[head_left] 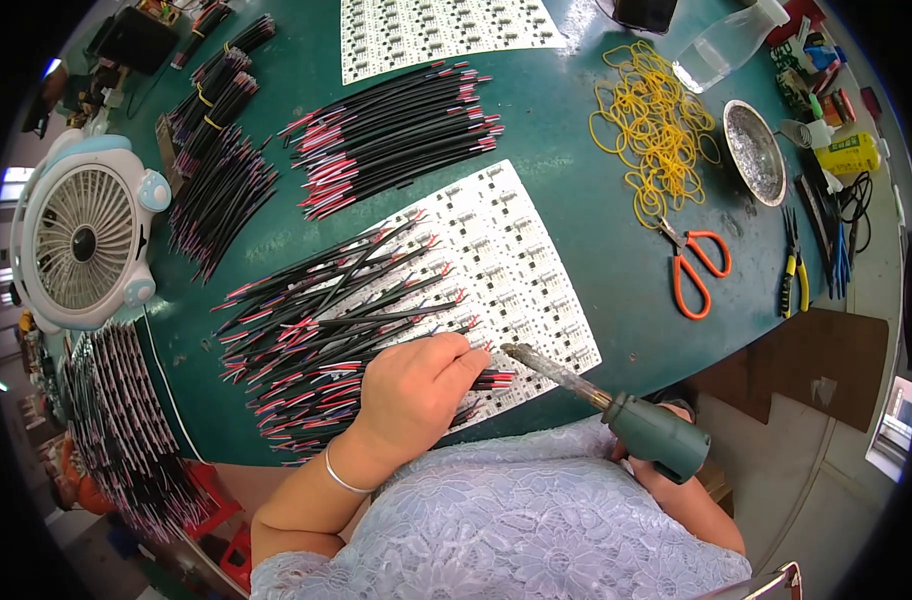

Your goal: The person solders wires onto printed circuit board panels using a soldering iron, picking up and arranging wires on the board by hand.

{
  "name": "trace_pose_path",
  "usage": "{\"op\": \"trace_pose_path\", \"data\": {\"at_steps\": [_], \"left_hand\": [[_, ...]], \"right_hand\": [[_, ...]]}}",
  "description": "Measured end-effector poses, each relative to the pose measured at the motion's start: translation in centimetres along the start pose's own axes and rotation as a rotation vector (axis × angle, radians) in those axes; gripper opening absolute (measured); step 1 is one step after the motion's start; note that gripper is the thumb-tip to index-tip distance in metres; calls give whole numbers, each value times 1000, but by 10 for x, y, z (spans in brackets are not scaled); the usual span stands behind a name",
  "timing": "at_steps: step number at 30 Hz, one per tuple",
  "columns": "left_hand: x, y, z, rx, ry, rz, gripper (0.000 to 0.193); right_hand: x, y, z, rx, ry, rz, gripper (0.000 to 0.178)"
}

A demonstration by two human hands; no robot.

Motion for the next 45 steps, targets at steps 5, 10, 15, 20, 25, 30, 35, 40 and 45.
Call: {"op": "trace_pose_path", "data": {"at_steps": [5,10,15,20,25,30,35,40,45], "left_hand": [[0,1,2,-10,-25,-1,24],[0,1,1,-8,-19,-16,23],[-2,0,2,-21,-22,-42,20],[-4,2,2,-26,-49,-71,20],[-1,2,1,-41,-29,-62,21],[12,-3,-6,-11,-46,16,27],[22,2,21,-38,-109,-21,35],[8,7,14,39,-193,-34,26],[7,6,19,25,-243,0,20]], "right_hand": [[-1,1,-2,24,-16,-3,23],[-2,4,-12,162,162,-24,27],[-5,-1,4,-248,-802,85,59],[-1,-28,-12,-173,-929,90,60],[-7,-45,-20,-90,-1002,26,59],[-17,-58,-23,-46,-1004,-22,61],[-6,-43,-12,-73,-894,-15,67],[14,-20,-9,69,-420,-4,51],[10,-17,-20,157,-263,-10,20]]}}
Point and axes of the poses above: each hand's wrist, its own y-axis away from the middle knuckle, its own x-axis out of the back of the hand, z = x × y, the point moved 9 cm from there along -y, towards the middle knuckle, and after that the axes turned 5 degrees about -x, right-handed, at the moved point
